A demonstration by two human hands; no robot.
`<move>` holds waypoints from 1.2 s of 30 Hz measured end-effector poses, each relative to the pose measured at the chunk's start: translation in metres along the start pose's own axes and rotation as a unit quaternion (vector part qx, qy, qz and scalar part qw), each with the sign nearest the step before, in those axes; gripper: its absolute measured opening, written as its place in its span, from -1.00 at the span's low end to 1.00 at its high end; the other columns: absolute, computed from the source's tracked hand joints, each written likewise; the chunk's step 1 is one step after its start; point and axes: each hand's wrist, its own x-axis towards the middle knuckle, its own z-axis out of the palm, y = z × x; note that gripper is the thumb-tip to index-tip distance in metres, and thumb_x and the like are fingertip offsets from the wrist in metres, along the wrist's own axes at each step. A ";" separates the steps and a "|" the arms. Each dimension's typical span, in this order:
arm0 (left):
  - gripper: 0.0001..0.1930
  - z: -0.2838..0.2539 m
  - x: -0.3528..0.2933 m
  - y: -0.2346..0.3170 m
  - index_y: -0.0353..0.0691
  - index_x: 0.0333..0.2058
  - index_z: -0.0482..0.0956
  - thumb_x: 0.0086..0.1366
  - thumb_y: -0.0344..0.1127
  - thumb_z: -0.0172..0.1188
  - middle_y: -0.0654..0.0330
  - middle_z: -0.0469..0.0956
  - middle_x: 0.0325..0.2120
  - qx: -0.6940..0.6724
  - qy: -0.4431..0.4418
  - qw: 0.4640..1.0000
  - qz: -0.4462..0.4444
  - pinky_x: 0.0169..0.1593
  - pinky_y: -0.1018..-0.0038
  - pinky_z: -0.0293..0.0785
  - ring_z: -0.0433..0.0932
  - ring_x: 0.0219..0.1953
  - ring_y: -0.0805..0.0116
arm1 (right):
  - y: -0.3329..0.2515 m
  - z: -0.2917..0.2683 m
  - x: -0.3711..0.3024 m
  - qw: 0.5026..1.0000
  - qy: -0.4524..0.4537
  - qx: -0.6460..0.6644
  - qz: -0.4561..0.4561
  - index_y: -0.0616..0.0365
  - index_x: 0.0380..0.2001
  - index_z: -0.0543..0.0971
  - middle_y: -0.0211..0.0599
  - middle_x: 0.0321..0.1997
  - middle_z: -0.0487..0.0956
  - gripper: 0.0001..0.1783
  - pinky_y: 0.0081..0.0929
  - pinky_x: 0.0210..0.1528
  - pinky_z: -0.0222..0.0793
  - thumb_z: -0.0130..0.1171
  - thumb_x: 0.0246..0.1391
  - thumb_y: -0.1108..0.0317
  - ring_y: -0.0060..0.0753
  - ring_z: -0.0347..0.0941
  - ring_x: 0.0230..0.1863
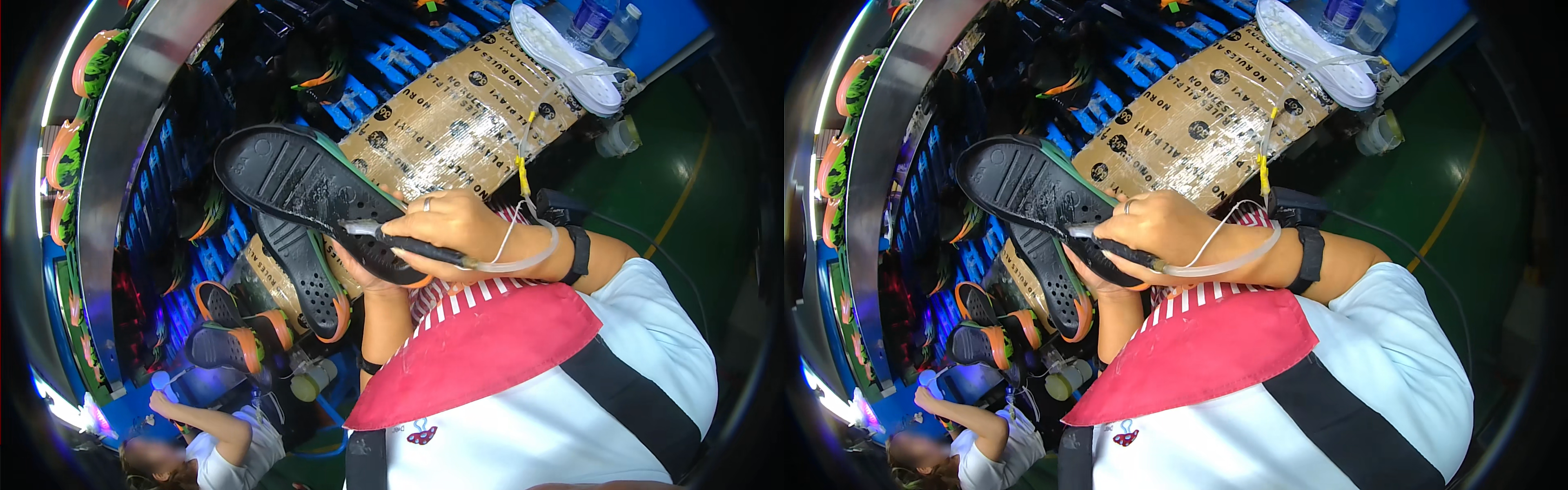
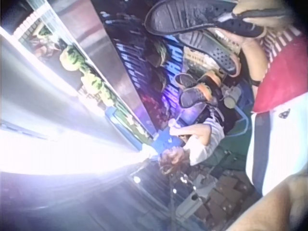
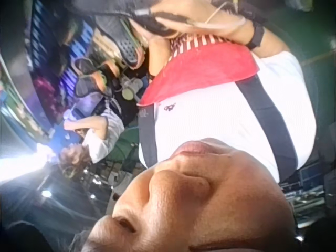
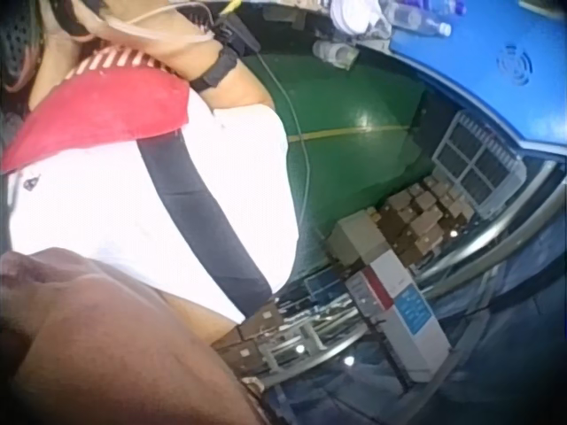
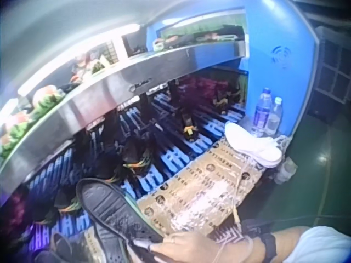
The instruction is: Applying white adhesive paste or sealant to the edges and soles of black rubber clogs using a small brush.
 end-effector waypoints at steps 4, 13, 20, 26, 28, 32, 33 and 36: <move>-0.27 -0.001 0.011 0.004 -0.23 0.10 0.12 0.10 0.19 -0.06 -0.07 0.23 0.00 -0.090 -0.077 0.993 0.022 0.01 0.11 0.27 0.26 0.01 -0.05 | 0.001 0.015 -0.008 0.993 -0.086 0.007 -0.082 0.22 -0.38 0.48 -0.24 -0.58 0.44 -0.74 -0.44 -0.50 0.34 0.21 -0.27 0.45 -0.26 0.41 -0.55; -0.26 0.006 0.017 0.022 -0.25 0.09 0.14 0.07 0.18 0.01 -0.07 0.23 -0.02 -0.032 -0.137 0.989 0.055 0.04 0.22 0.28 0.24 0.03 0.02 | 0.004 0.001 -0.007 0.993 -0.077 0.090 -0.007 0.21 -0.38 0.53 -0.26 -0.63 0.44 -0.79 -0.46 -0.55 0.28 0.19 -0.21 0.47 -0.29 0.39 -0.59; -0.20 0.010 0.012 0.034 -0.26 0.09 0.14 0.04 0.24 0.03 -0.10 0.30 -0.06 0.013 -0.113 0.988 0.101 0.02 0.18 0.32 0.30 -0.02 -0.04 | -0.003 -0.021 0.004 0.955 -0.153 0.242 0.074 0.25 -0.44 0.54 -0.12 -0.52 0.52 -0.82 -0.43 -0.43 0.34 0.15 -0.22 0.45 -0.19 0.46 -0.49; -0.21 0.015 0.012 0.047 -0.29 0.09 0.15 0.05 0.23 0.00 -0.12 0.29 -0.03 0.065 -0.190 0.980 0.010 -0.05 0.12 0.35 0.33 -0.03 -0.07 | 0.007 -0.010 -0.010 0.961 -0.165 0.218 -0.040 0.23 -0.42 0.53 -0.15 -0.55 0.50 -0.82 -0.43 -0.47 0.33 0.17 -0.21 0.46 -0.18 0.43 -0.53; -0.24 0.003 0.010 0.055 -0.29 0.08 0.16 0.06 0.20 0.01 -0.10 0.29 -0.01 0.103 -0.155 0.982 0.024 0.00 0.12 0.31 0.33 -0.03 -0.08 | 0.005 -0.019 -0.008 0.955 -0.177 0.237 -0.019 0.23 -0.42 0.53 -0.15 -0.55 0.50 -0.82 -0.43 -0.47 0.33 0.17 -0.21 0.46 -0.17 0.43 -0.54; -0.15 -0.015 0.010 0.063 -0.33 0.10 0.12 -0.01 0.22 0.07 -0.12 0.26 0.01 0.155 -0.051 0.987 -0.013 0.06 0.15 0.25 0.31 0.01 -0.03 | 0.018 -0.018 -0.011 0.989 -0.103 0.100 -0.024 0.21 -0.36 0.54 -0.21 -0.56 0.51 -0.75 -0.48 -0.52 0.33 0.22 -0.23 0.46 -0.25 0.44 -0.57; -0.20 -0.018 0.010 0.064 -0.32 0.10 0.12 0.03 0.17 0.05 -0.11 0.24 0.02 0.140 -0.049 0.988 -0.035 0.07 0.15 0.25 0.30 0.02 -0.02 | 0.017 -0.018 -0.012 0.989 -0.104 0.101 -0.024 0.21 -0.36 0.54 -0.21 -0.56 0.51 -0.75 -0.48 -0.52 0.33 0.22 -0.23 0.46 -0.25 0.44 -0.57; -0.33 -0.002 0.009 0.066 -0.32 0.10 0.13 0.14 0.05 -0.04 -0.09 0.23 0.04 0.107 -0.095 0.988 -0.050 0.08 0.15 0.23 0.30 0.03 0.02 | 0.016 -0.018 -0.016 0.970 -0.187 0.156 -0.030 0.22 -0.39 0.54 -0.12 -0.57 0.50 -0.80 -0.39 -0.47 0.33 0.18 -0.20 0.43 -0.20 0.45 -0.53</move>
